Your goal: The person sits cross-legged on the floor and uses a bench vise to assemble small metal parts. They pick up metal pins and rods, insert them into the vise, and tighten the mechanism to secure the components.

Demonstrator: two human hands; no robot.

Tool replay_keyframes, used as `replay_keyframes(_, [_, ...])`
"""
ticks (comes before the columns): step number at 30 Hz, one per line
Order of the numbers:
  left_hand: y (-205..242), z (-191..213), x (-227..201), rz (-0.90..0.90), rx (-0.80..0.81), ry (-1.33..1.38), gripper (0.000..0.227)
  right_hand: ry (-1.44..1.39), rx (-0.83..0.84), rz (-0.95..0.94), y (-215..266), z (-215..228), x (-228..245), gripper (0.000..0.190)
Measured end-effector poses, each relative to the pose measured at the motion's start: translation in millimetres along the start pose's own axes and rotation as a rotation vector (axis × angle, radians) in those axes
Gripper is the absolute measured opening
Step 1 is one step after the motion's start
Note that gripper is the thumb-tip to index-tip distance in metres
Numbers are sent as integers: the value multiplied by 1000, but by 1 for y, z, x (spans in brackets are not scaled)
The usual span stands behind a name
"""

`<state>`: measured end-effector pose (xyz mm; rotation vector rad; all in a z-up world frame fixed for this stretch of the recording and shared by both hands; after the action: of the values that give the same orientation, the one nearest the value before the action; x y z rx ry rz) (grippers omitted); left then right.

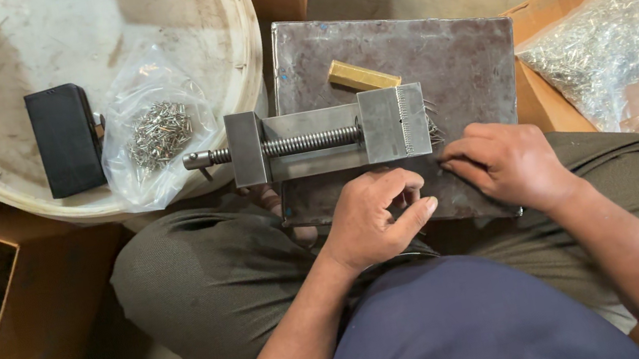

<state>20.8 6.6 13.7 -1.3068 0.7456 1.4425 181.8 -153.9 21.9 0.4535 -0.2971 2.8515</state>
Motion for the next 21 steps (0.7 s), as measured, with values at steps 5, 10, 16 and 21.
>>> replay_keyframes(5, [-2, 0, -2, -4, 1, -13, 21, -304, -73, -73, 12, -5, 3, 10])
replay_keyframes(10, [-2, 0, -4, -66, 22, -92, 21, -1030, 127, -431, 34, -24, 3, 14])
replay_keyframes(16, [-2, -3, 2, -19, 48, -73, 16, -1214, 105, -664, 34, -32, 11, 16])
replay_keyframes(21, [0, -1, 9, 108, 57, 56, 21, -637, -220, -34, 21, -11, 33, 15])
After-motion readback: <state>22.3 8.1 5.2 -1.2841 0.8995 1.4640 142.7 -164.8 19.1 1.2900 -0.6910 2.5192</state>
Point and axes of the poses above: each hand's wrist, its own y-axis away from the middle knuckle, its own z-axis out of the back of the hand, x = y × z, the point moved 2 cm from there along -y, towards the middle knuckle, and after that the axes turned 7 degrees about z, right-handed, at the moved point
